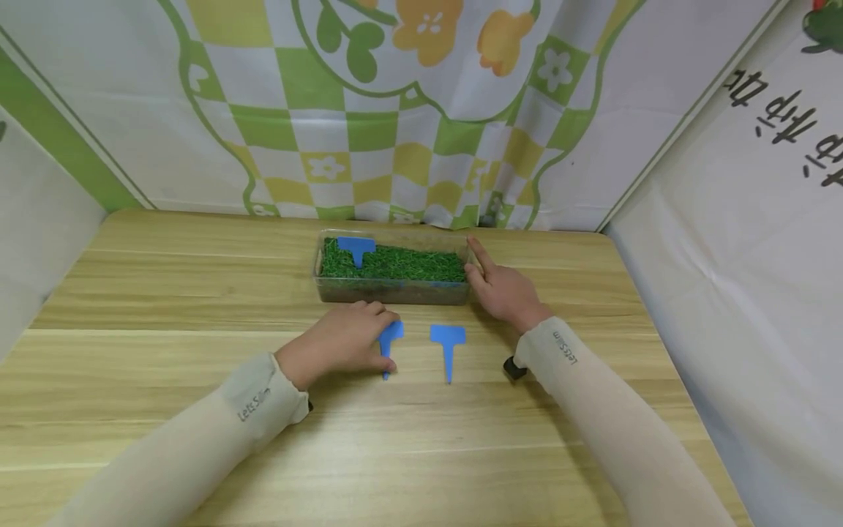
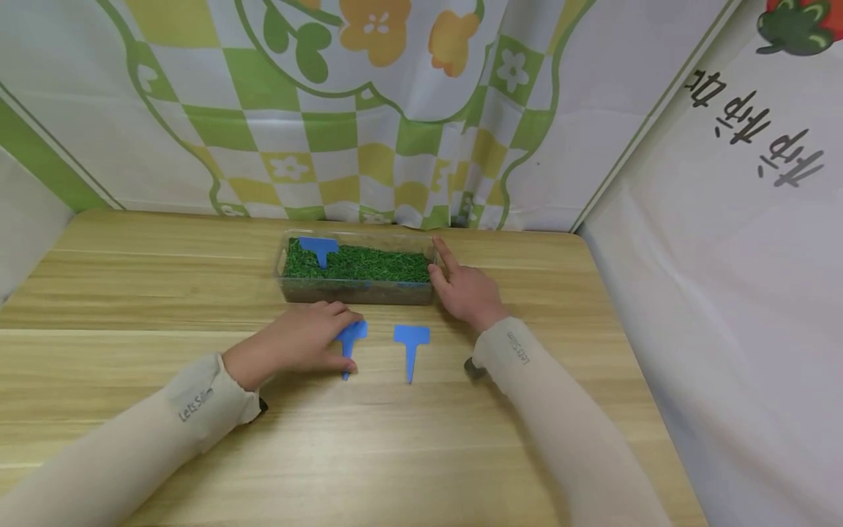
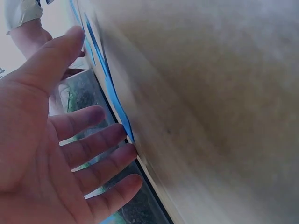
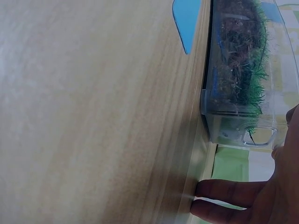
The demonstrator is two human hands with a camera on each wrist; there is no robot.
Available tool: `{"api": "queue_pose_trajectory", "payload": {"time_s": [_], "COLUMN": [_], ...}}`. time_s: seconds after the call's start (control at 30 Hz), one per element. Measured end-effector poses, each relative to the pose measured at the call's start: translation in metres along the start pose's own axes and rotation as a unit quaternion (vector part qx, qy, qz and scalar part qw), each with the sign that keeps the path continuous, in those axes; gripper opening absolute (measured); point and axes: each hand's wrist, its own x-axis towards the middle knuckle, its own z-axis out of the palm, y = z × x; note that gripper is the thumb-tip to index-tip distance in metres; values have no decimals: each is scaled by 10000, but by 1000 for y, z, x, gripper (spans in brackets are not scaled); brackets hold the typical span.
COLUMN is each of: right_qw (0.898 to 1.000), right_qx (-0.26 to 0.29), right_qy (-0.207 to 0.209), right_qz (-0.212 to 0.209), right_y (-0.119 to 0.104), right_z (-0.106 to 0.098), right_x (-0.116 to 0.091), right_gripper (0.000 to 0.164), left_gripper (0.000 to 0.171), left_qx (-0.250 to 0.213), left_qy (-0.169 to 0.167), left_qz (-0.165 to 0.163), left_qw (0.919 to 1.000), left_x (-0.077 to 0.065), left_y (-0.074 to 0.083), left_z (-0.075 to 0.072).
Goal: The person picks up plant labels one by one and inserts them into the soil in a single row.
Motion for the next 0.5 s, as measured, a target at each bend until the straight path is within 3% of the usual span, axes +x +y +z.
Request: {"api": "queue_pose_trajectory", "payload": {"time_s": [0.23,0.5], "right_qw": [10000,10000], "right_qx": [-32,-36], "right_qy": [-39,-60], "right_qz": [41,28], "right_y": [0,-1], "right_z": [-1,-1], "right_x": [0,-2], "right_gripper": [61,60], "left_gripper": [82,78], "left_qx": [188,60], "left_qy": [15,99], "left_qz": [-23,-34], "left_qw": [9998,9999], "left_x": [0,-1], "left_y": [2,3], "left_z": [2,1]}}
